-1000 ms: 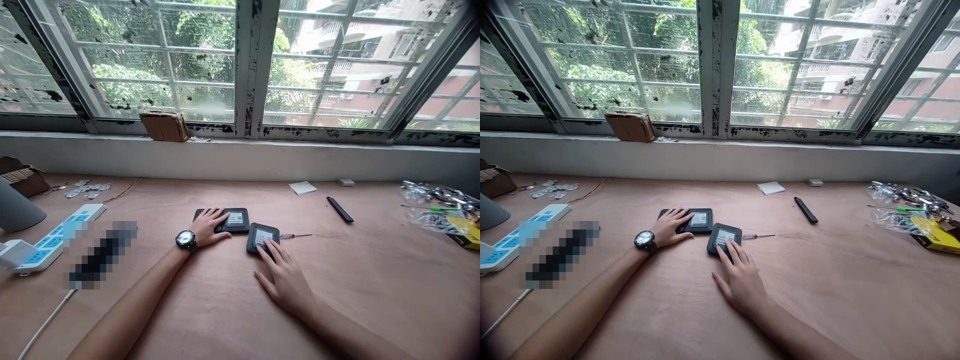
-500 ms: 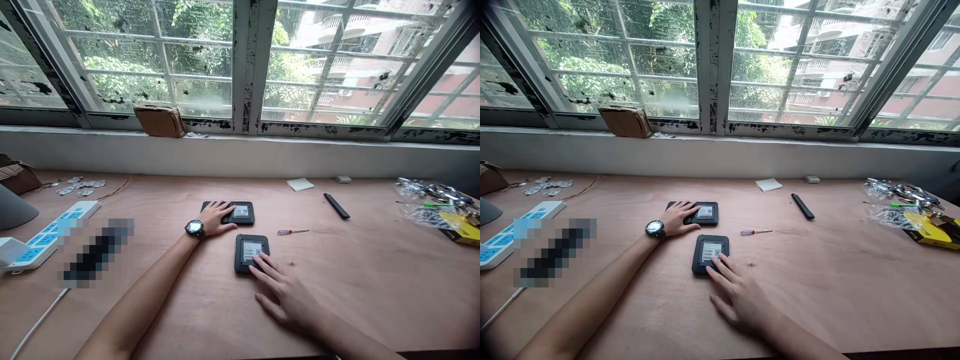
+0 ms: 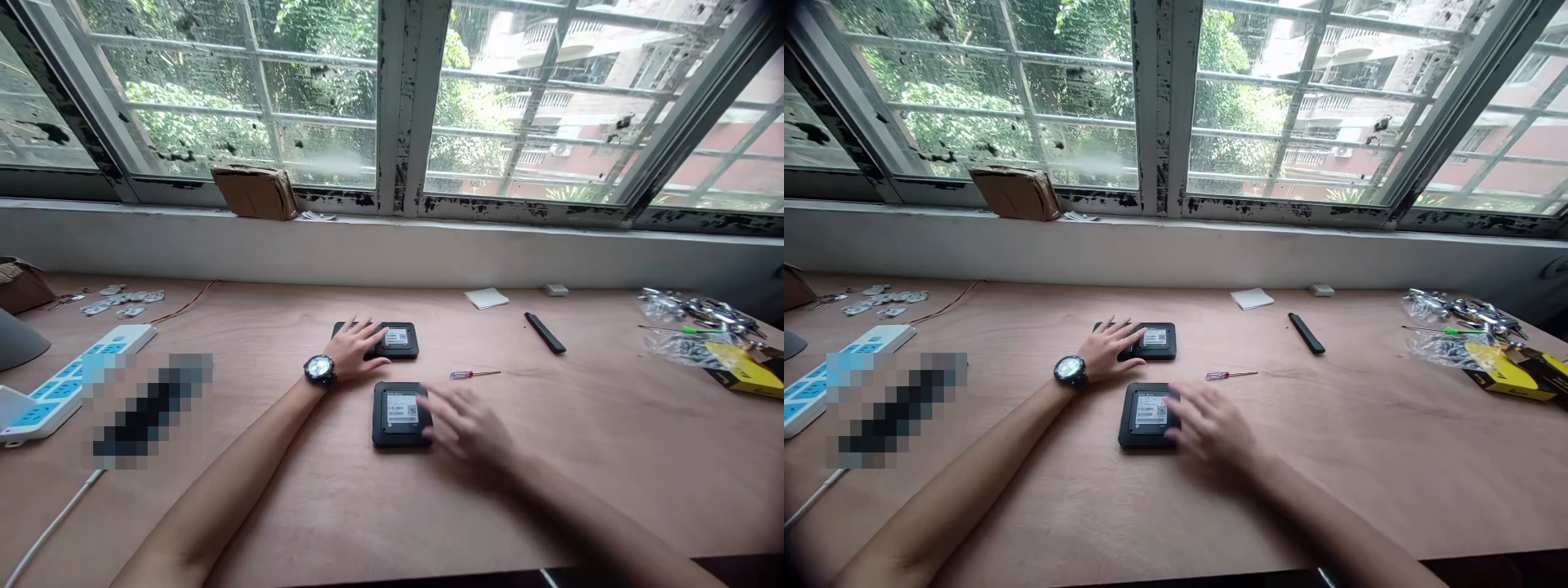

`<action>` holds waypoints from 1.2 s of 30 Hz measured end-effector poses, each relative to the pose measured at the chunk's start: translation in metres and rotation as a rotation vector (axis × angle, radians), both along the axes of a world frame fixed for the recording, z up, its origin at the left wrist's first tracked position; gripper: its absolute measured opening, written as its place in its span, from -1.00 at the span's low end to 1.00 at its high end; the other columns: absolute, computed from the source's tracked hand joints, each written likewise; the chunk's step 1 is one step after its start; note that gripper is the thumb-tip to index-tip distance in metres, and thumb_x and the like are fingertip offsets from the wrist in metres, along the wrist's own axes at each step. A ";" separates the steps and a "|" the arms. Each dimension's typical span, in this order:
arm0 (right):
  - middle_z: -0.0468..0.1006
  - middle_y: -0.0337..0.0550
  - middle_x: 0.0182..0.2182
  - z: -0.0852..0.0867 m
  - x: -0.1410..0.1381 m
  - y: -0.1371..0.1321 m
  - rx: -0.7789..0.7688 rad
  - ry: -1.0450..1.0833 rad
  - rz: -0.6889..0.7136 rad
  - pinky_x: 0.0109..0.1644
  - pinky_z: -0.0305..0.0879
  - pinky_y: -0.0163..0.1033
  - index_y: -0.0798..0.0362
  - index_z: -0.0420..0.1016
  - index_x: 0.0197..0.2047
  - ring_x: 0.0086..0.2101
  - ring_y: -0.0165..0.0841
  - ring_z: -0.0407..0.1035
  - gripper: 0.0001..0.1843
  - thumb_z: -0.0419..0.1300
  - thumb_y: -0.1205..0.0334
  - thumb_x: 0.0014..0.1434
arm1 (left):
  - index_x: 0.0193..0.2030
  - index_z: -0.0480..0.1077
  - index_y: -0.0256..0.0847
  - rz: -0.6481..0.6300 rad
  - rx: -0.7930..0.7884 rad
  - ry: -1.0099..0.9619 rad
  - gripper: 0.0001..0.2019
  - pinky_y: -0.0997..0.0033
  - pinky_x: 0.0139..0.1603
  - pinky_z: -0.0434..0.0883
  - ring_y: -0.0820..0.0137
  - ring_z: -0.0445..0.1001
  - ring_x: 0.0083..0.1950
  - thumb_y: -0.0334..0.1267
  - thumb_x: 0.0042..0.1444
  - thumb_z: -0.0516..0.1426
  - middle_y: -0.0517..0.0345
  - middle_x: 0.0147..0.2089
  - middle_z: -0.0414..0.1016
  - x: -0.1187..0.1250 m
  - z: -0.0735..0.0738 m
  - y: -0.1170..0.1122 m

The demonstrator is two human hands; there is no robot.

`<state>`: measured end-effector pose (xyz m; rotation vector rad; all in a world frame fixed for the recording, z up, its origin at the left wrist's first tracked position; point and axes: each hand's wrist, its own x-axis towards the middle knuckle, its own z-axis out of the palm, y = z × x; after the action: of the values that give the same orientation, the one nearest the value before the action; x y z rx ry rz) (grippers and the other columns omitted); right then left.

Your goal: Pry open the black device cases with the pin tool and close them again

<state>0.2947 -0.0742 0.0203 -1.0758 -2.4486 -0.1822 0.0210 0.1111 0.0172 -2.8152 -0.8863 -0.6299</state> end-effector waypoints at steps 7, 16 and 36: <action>0.63 -0.04 -0.06 -0.001 0.076 0.066 -0.138 0.156 -0.181 -0.03 0.51 -0.03 -0.07 0.59 0.04 -0.10 -0.15 0.53 -0.75 0.17 0.11 0.38 | 0.32 0.37 -0.18 -0.166 -0.047 -0.024 -0.46 -0.01 0.41 0.26 0.09 0.36 0.37 0.11 0.37 0.10 -0.07 0.36 0.38 -0.022 -0.003 -0.080; 0.60 -0.11 -0.05 -0.010 0.078 0.061 -0.361 0.265 -0.220 -0.04 0.51 -0.09 -0.08 0.63 -0.22 -0.14 -0.21 0.55 -0.74 0.17 0.01 0.38 | 0.33 0.33 -0.36 -0.139 -0.185 -0.014 -0.03 -0.21 0.51 0.00 -0.10 0.28 0.40 0.47 0.06 0.15 -0.24 0.29 0.44 -0.018 -0.002 -0.107; 0.53 -0.16 -0.28 0.007 0.018 0.034 -0.310 1.178 -0.232 -0.26 0.37 -0.20 -0.09 0.32 0.05 -0.27 -0.28 0.41 -0.79 0.09 0.02 0.44 | 0.47 0.17 -0.15 -0.265 -0.388 0.004 -0.09 -0.19 0.44 0.18 -0.05 0.22 0.45 0.38 0.13 0.19 -0.12 0.46 0.22 -0.001 -0.007 -0.124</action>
<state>0.3128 -0.0400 0.0273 -1.1176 -1.3028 0.6135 0.0199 -0.0124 0.0105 -3.3193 -0.7030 -0.5295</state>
